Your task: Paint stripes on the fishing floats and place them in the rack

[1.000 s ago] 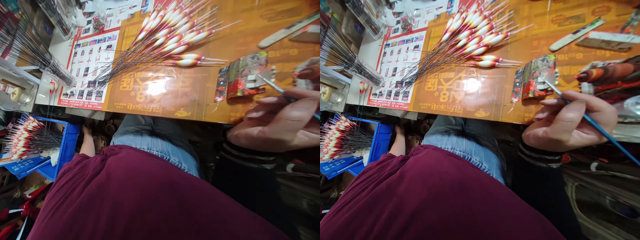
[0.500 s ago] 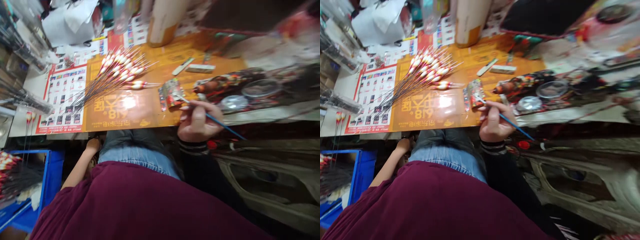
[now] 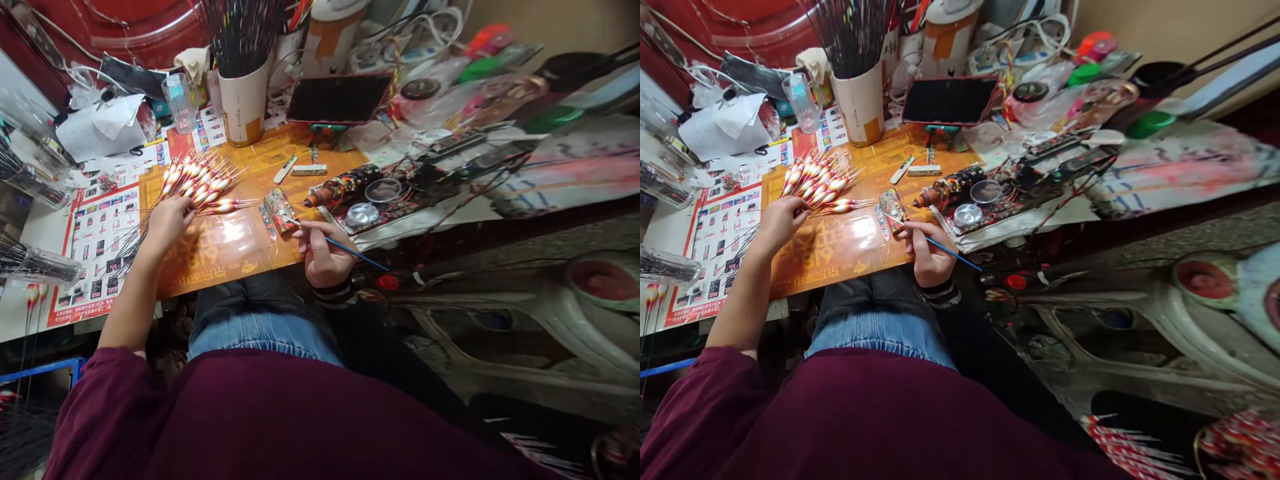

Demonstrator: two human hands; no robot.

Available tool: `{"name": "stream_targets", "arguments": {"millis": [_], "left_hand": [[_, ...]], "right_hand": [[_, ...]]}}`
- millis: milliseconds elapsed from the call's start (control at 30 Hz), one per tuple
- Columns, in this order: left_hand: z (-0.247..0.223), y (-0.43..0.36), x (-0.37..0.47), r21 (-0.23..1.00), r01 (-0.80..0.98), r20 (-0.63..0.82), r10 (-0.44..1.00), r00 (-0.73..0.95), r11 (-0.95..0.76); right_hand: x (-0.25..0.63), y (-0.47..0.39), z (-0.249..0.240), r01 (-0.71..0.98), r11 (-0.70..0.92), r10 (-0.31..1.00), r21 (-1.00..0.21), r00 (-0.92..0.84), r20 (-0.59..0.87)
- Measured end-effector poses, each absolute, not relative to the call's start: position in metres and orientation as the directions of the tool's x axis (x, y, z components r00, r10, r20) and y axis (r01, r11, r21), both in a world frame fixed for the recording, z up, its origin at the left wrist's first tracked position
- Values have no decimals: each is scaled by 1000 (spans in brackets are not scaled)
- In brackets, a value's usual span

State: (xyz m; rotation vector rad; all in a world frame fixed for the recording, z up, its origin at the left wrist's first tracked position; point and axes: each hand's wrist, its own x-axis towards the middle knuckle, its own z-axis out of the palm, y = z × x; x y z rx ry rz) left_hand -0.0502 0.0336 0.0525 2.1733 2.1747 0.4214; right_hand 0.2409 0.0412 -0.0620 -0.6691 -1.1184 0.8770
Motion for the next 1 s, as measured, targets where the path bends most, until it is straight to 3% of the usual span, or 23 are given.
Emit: {"name": "stream_targets", "arguments": {"millis": [167, 400, 567, 733, 800, 933, 1000], "left_hand": [[31, 78, -69, 226, 969, 149, 980, -134, 98], [41, 59, -65, 349, 936, 255, 965, -63, -31], [55, 40, -38, 546, 820, 114, 985, 131, -172], [56, 36, -32, 680, 722, -23, 980, 196, -129], [61, 35, -34, 719, 681, 44, 986, 160, -143], [83, 27, -32, 726, 626, 417, 906, -71, -285], [94, 21, -25, 723, 613, 486, 865, -123, -319]], "right_hand": [[242, 42, -62, -208, 533, 846, -820, 155, 510], [240, 40, -63, -114, 592, 804, -798, 147, 576], [244, 39, -62, 2, 713, 698, -701, 96, 710], [251, 41, -63, 53, 800, 599, -598, 10, 801], [252, 41, -63, 60, 802, 596, -595, 6, 803], [251, 42, -63, 9, 802, 598, -598, 7, 802], [250, 42, -63, -18, 798, 602, -602, 22, 798]]}}
